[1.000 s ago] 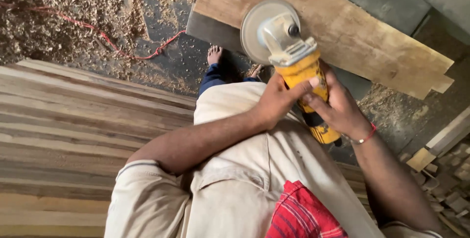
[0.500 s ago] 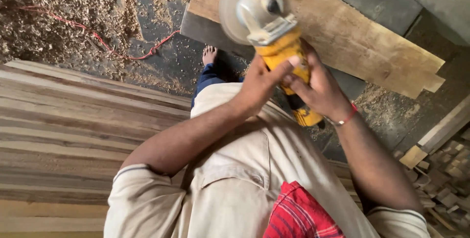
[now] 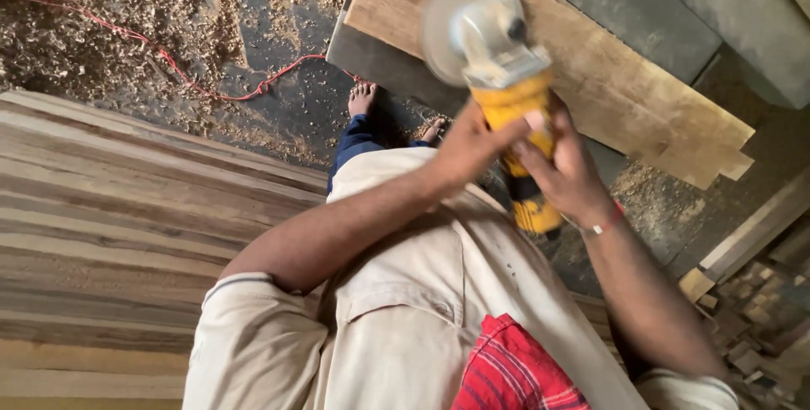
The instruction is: The person uses a handheld angle grinder to smooth the surface of a wooden plank resting on a metal workbench. The person moves the tool back and forth along the wood, generating sawdust, while standing barefoot in a workshop environment.
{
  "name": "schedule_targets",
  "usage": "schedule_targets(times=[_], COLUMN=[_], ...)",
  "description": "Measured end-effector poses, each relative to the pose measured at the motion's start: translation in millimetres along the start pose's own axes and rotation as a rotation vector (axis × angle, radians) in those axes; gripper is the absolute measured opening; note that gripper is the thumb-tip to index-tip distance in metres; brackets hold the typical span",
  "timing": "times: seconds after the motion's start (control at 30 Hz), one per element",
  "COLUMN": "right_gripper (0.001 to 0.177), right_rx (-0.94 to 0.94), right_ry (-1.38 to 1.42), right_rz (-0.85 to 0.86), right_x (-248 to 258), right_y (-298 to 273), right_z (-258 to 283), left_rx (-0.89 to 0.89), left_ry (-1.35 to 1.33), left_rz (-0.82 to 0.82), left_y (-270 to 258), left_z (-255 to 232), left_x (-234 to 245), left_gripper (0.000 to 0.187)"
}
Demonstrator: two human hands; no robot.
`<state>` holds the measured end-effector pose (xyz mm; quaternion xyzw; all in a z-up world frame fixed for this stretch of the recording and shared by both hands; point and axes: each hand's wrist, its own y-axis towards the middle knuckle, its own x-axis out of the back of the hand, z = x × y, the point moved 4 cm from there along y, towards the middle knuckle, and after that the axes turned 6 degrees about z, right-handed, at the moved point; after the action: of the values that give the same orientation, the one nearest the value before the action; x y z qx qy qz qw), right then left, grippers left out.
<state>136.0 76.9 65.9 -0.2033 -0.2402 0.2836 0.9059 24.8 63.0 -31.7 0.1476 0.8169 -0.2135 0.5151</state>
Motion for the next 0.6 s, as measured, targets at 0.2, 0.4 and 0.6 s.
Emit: schedule_targets(times=[0.2,0.4,0.6], right_gripper=[0.069,0.077,0.069], right_rx=[0.129,0.124,0.069], right_ry=[-0.282,-0.378,-0.263], right_rz=[0.089,0.077,-0.027], right_x=[-32,-26,12], right_y=[102,96,37], right_z=[29,31,16], left_rx=[-0.175,-0.042,-0.053], left_ry=[0.007,0.019,-0.069], left_rz=[-0.235,-0.275,-0.049], left_y=[-7,-7,22], left_z=[-95,-96,-47], left_x=[59,52,6], left_gripper=[0.044,0.044,0.040])
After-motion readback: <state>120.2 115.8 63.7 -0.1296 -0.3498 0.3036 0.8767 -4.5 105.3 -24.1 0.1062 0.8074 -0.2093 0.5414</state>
